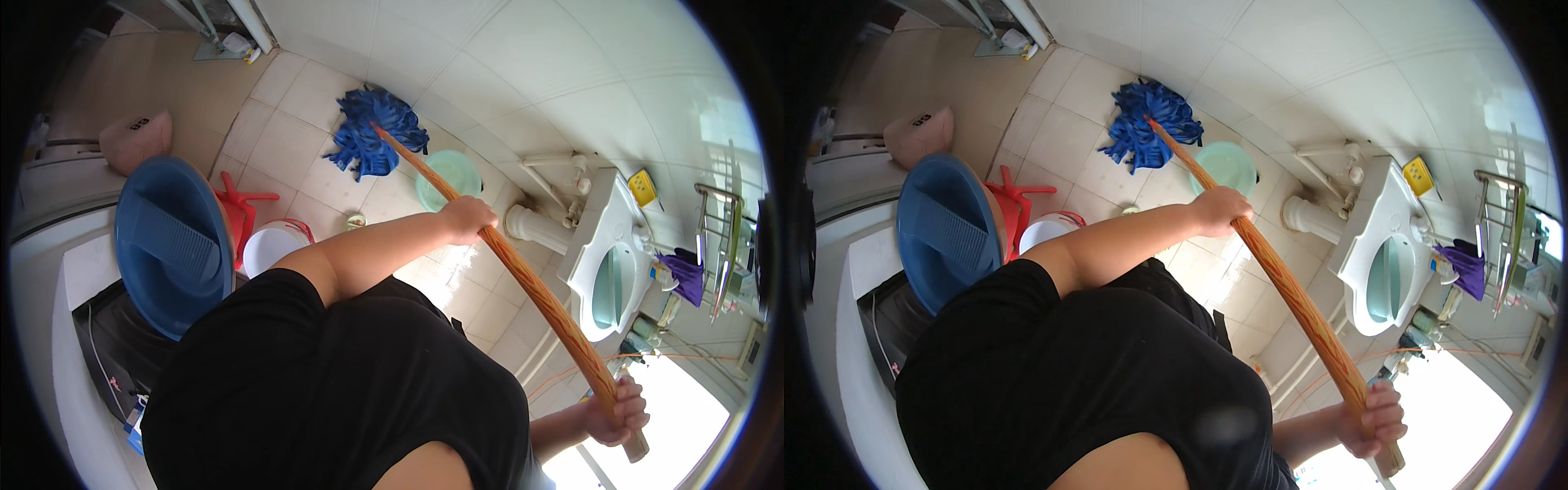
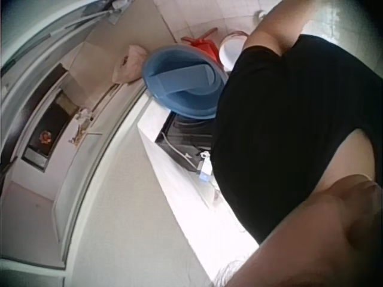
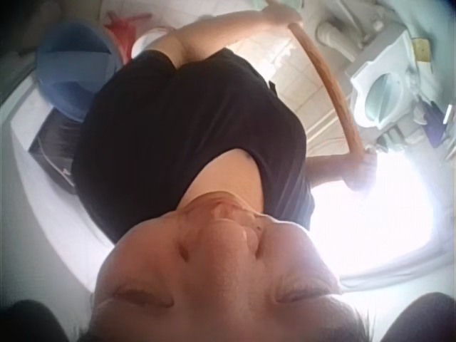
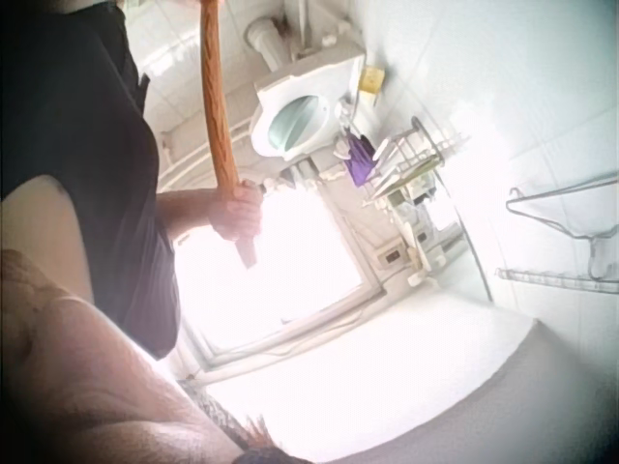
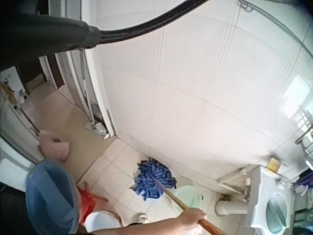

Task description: The person mops the tiled floor of a bathroom using a blue string mop. They move a basin to access the area, wring the mop, and clean around the toilet and washing machine. The person also interacts with the washing machine's control panel before finishing the mopping task and leaving the room.

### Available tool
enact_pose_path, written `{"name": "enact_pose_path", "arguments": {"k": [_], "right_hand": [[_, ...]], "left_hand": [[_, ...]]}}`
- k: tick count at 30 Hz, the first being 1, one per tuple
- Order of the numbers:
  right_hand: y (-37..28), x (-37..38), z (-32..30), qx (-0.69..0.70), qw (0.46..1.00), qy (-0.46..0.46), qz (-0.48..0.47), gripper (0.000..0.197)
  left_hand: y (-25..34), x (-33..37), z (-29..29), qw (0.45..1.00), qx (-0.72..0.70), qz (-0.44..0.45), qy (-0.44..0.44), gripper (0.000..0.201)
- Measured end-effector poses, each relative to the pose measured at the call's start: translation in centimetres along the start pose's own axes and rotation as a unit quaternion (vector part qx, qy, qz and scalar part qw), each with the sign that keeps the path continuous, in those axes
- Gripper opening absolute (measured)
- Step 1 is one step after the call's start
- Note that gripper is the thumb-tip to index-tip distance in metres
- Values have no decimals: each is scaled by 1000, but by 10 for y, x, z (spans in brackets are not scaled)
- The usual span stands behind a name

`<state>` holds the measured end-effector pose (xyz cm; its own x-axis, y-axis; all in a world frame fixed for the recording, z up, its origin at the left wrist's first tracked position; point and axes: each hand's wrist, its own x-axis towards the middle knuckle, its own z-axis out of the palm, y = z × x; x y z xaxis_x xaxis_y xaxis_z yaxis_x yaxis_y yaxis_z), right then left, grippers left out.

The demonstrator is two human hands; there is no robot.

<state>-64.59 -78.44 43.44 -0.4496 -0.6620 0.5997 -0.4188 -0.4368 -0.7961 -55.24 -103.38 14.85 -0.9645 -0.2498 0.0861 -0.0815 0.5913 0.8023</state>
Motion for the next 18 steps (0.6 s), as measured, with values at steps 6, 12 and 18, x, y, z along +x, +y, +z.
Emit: {"name": "enact_pose_path", "arguments": {"k": [6, 12, 18], "right_hand": [[80, -6, 75, -9, 994, -16, 105, 26], [135, 23, 152, 52, 978, -177, 98, 28], [153, 12, 176, 115, 959, -200, 165, 23]], "left_hand": [[-85, -42, -59, 986, 76, -124, 81, 10], [-166, -91, -111, 957, 97, -182, 205, 7], [-188, -154, -119, 937, 130, -220, 239, 9]]}}
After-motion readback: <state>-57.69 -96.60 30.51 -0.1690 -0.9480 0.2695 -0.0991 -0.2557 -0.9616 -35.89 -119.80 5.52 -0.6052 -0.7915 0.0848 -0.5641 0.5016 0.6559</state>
